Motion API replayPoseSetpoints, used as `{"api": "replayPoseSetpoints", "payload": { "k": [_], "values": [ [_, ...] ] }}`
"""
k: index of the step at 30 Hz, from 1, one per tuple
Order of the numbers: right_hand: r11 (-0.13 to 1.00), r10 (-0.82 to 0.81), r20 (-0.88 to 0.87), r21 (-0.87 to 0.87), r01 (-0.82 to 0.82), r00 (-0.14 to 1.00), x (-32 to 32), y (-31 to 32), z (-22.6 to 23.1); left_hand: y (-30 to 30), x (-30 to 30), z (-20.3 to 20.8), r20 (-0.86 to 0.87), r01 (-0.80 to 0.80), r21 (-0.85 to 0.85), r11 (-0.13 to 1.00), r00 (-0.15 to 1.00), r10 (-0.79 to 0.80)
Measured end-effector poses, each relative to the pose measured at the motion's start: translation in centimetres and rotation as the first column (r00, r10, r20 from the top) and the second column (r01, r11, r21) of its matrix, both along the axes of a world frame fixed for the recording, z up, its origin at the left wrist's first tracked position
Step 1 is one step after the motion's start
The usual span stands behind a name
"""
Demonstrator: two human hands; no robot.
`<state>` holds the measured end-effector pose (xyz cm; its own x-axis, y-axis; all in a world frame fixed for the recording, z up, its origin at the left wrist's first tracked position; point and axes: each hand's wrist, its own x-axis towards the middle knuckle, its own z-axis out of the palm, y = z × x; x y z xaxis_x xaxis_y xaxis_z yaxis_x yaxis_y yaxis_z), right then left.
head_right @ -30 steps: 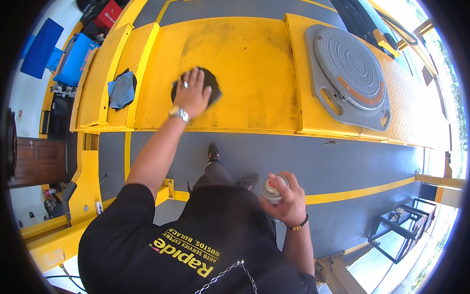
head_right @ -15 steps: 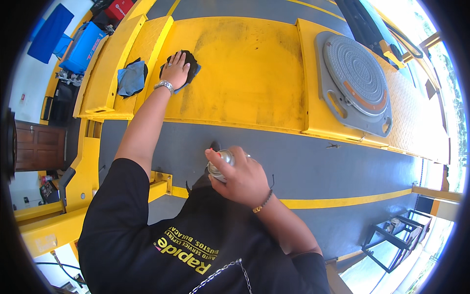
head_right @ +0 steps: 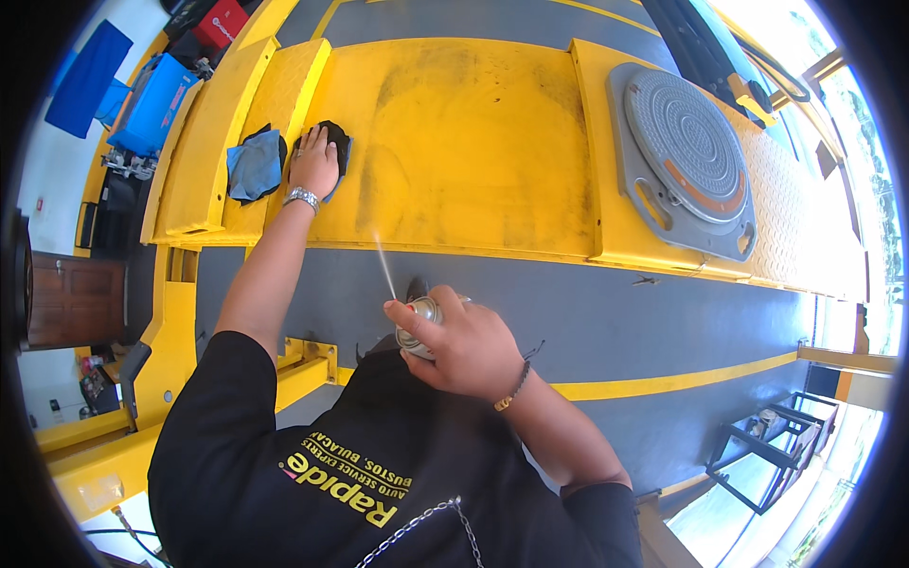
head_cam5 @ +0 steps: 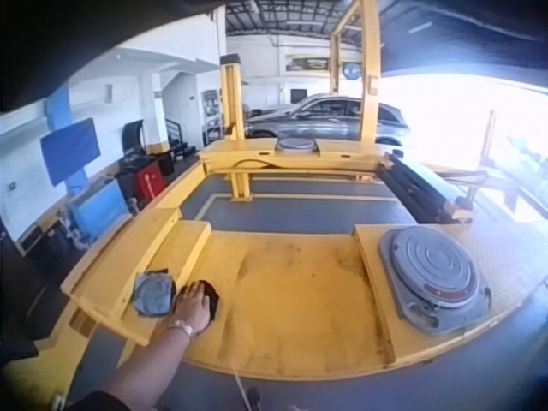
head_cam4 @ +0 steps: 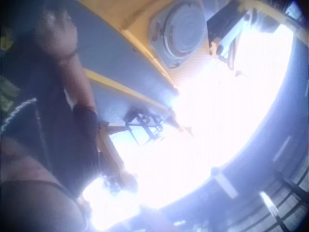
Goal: The person cleans a yellow metal platform and a gray circular turntable in a garage. They wipe the surfaces with a cloth, spray a cleaning agent, and wipe again. They also remove and clean the turntable separately before placing it back.
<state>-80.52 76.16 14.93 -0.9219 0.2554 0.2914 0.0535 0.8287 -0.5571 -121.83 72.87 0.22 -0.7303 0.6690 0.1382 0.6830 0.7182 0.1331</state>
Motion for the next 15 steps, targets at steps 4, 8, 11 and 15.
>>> {"api": "replayPoseSetpoints", "payload": {
  "k": [4, 8, 11, 15],
  "values": [
    [0.995, -0.095, -0.079, 0.015, 0.096, 0.992, -2.4, 0.3, 0.2, -0.2, -0.5, -0.3, 0.002, 0.032, 0.056, 0.998, 0.999, -0.033],
    [1.0, 0.015, 0.066, 0.02, -0.016, 0.998, -3.4, 0.5, 1.5, -0.3, -0.8, -0.6, 0.041, 0.043, 0.13, 0.991, 0.998, -0.049],
    [1.0, 0.01, 0.077, -0.007, -0.01, 0.997, -2.6, 0.4, 2.3, -0.5, -0.5, -0.7, 0.068, 0.058, 0.179, 0.982, 0.995, -0.071],
    [0.992, -0.122, 0.008, -0.042, 0.122, 0.992, -1.1, 1.4, 2.7, -0.9, -0.3, -0.5, 0.067, 0.078, 0.191, 0.978, 0.993, -0.093]
  ]
}}
